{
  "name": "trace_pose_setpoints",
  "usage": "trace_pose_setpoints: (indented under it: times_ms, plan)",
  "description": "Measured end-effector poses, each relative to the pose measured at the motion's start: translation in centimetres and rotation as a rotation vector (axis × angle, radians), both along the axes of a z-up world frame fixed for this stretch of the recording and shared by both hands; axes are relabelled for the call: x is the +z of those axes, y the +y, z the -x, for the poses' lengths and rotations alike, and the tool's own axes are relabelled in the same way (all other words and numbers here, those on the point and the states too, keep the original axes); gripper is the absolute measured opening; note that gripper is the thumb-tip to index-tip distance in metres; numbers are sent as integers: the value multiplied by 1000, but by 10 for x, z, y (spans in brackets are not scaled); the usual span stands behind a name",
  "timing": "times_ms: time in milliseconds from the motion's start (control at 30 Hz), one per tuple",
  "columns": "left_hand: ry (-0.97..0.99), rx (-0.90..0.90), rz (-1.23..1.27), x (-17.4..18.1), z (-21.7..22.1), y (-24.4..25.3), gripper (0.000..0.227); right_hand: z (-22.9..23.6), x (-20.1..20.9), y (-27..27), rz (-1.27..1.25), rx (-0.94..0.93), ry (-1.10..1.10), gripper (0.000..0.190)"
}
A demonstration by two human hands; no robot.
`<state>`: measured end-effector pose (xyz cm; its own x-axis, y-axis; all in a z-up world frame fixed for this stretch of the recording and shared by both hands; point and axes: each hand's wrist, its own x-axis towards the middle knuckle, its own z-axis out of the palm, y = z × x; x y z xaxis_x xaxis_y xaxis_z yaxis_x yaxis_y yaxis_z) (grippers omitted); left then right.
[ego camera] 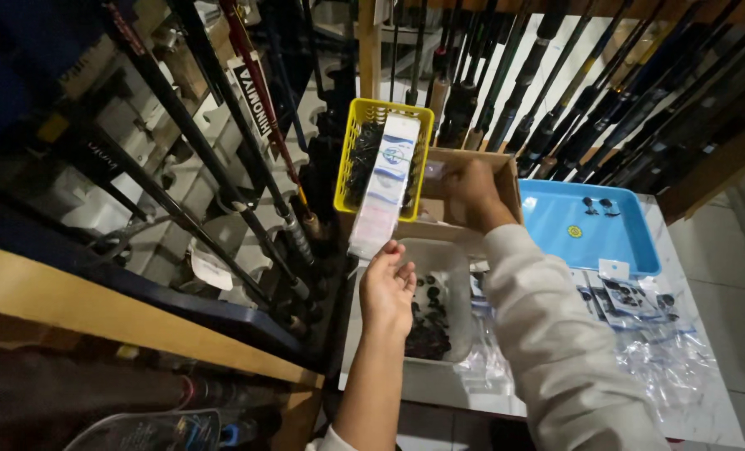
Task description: The person picks up metal fishing tackle components from a container and places them into individual clear plastic bags.
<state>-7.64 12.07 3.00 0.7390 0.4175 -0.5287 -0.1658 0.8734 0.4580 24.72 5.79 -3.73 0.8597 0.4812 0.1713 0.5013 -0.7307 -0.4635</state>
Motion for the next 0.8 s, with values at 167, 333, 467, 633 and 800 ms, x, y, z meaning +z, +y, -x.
trace_pose_setpoints:
  times_ms: [167,333,467,633,800]
  plan:
    - [-18,-107,-101,14,-3,-11,28,41,58,-58,-152,-85,-102,17]
    - [-31,-255,-529,-2,-15,-46,38,189,96,-124,-584,-44,170,8]
    - [-77,-243,-801,-28,-29,-88,39,284,80,-169,-751,7,460,9]
    - [14,-478,-1279,-25,-21,-114,22,291,82,-242,-1040,-83,587,25]
    - [-396,-639,-1325,-13,-1,-124,17,269,68,-289,-1154,-72,922,33]
